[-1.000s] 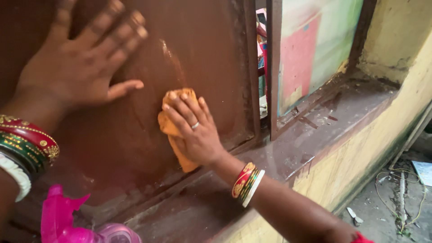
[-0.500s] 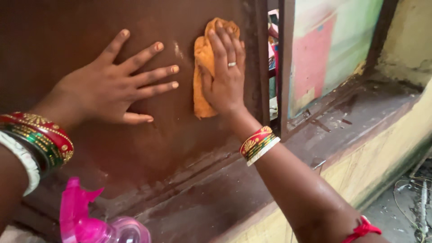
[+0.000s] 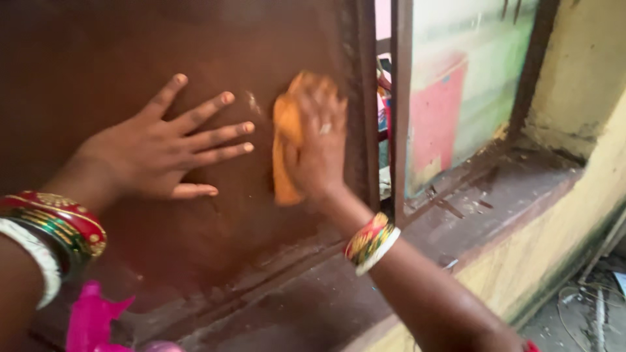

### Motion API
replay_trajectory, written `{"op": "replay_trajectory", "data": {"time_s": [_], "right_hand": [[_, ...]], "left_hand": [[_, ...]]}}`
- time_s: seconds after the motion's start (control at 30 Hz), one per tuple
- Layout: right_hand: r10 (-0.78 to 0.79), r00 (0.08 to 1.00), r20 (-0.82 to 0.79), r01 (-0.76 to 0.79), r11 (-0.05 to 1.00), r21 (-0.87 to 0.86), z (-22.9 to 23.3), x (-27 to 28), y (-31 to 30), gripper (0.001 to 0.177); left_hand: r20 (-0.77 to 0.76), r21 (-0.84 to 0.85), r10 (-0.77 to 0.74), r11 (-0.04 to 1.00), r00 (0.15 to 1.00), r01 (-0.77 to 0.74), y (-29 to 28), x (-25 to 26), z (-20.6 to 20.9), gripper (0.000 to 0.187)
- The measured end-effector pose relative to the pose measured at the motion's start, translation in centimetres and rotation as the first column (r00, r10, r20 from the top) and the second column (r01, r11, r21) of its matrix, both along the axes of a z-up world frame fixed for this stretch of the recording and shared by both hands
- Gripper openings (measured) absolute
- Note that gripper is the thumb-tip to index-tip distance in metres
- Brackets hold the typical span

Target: The person wipes window glass and panels using a cloth, then holds a spray bottle while wiping the window with the cloth.

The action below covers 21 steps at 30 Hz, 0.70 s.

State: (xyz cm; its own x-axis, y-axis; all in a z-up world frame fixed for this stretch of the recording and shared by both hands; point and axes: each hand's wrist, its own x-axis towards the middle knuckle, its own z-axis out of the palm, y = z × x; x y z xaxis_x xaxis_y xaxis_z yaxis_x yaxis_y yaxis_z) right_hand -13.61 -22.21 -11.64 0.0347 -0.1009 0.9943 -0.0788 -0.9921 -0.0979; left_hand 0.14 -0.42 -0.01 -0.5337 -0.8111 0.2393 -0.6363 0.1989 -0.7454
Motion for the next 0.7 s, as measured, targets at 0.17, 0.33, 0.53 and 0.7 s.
{"op": "replay_trajectory", "data": {"time_s": [0.17,0.33,0.53,0.7], "right_hand": [[0.035,0.992,0.122,-0.041,0.998,0.050,3.0,1.1,-0.1,0.058],[0.063,0.998,0.025,-0.065,0.995,0.080,-5.1,0.4,4.6,0.062],[0.010,0.998,-0.054,-0.009,1.000,0.021,-3.2,-0.8,2.8,0.066],[-0.030,0.989,0.144,0.014,0.994,0.109,4.2,0.4,-0.8,0.059]], "left_hand": [[0.026,-0.027,0.024,0.999,0.999,-0.023,0.0,-0.1,-0.1,0.075],[0.027,-0.028,0.028,0.999,0.999,-0.027,-0.1,0.0,-0.1,0.075],[-0.010,-0.027,-0.042,0.999,0.999,0.042,-0.1,-0.1,-0.2,0.075],[-0.014,-0.065,0.051,0.997,0.999,-0.052,-0.1,-0.1,-0.3,0.079]]}}
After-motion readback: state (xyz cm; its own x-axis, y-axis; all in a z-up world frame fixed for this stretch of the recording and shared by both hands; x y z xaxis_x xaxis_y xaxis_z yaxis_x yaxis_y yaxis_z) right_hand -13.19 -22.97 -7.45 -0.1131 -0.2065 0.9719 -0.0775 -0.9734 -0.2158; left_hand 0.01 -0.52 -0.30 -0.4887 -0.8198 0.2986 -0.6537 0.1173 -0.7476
